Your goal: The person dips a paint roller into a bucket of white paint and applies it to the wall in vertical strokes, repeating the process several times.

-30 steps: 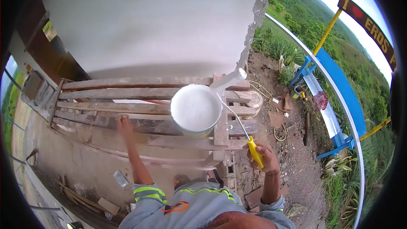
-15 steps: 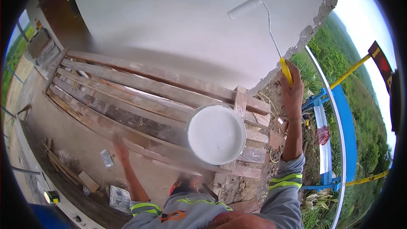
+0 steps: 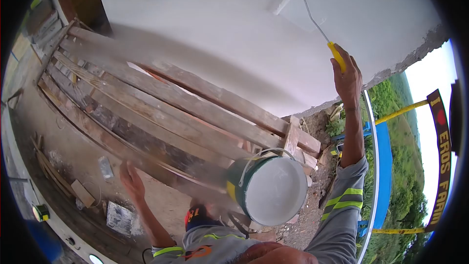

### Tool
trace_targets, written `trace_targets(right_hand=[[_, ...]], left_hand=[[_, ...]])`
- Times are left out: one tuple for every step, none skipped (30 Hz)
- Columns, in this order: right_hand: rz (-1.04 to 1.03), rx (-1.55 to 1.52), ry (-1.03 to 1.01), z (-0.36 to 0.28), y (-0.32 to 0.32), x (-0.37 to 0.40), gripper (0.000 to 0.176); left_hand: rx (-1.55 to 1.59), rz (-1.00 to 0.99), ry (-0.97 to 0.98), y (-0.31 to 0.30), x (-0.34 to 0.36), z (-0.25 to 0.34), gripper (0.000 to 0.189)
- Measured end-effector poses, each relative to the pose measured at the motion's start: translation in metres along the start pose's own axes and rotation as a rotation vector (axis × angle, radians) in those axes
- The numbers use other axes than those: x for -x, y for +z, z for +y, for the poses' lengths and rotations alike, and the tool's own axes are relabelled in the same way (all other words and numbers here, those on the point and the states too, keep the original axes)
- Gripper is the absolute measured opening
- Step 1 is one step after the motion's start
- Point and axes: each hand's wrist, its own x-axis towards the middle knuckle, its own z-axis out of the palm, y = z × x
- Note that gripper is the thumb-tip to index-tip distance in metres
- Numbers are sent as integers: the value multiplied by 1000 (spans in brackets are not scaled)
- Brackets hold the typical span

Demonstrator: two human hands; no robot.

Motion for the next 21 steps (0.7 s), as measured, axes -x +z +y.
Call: trace_targets(right_hand=[[7,-1,-3,-15,12,-12,41],[13,-18,-17,-28,24,-25,40],[18,-35,-30,-40,35,-36,40],[22,-54,-42,-52,45,-47,39],[20,-57,-50,-64,53,-57,39],[19,-61,-54,-77,60,-66,39],[19,-65,-57,-87,67,-74,38],[22,-72,-66,-96,75,-82,38],[28,-75,-73,-102,81,-89,38],[35,-74,-79,-106,82,-93,38],[25,-71,-72,-108,81,-93,38],[16,-68,-63,-108,79,-93,38],[7,-65,-50,-103,75,-90,38],[23,-64,-48,-91,71,-84,38],[14,-51,-40,-76,62,-75,39],[5,-37,-36,-57,49,-64,39],[-6,-23,-32,-37,35,-52,39],[-21,-2,3,-14,21,-39,39],[-50,19,44,7,5,-24,39],[-62,42,82,26,-12,-10,39],[-75,65,121,44,-27,5,39]], left_hand=[[-30,-11,-5,-1,-1,1,46],[-60,-20,-7,-2,-3,3,46],[-98,-21,-16,-2,-5,6,46],[-137,-23,-25,-3,-4,9,47],[-177,-25,-32,-4,-4,13,47],[-217,-46,-45,-5,-5,20,47],[-258,-67,-57,-6,-5,28,47],[-299,-88,-69,-8,-7,32,47],[-318,-96,-62,-9,-10,31,47],[-333,-107,-53,-7,-10,26,48],[-346,-119,-43,-5,-10,23,49],[-349,-136,-50,-4,-10,21,51],[-355,-155,-53,-5,-11,19,53],[-363,-175,-57,-6,-13,18,55],[-361,-173,-50,-7,-13,16,57],[-356,-171,-46,-6,-13,14,60],[-351,-171,-42,-5,-12,15,62],[-356,-178,-58,-6,-12,18,64],[-360,-183,-71,-5,-12,22,65],[-363,-189,-83,-5,-12,26,67],[-372,-196,-77,-4,-13,27,68]])
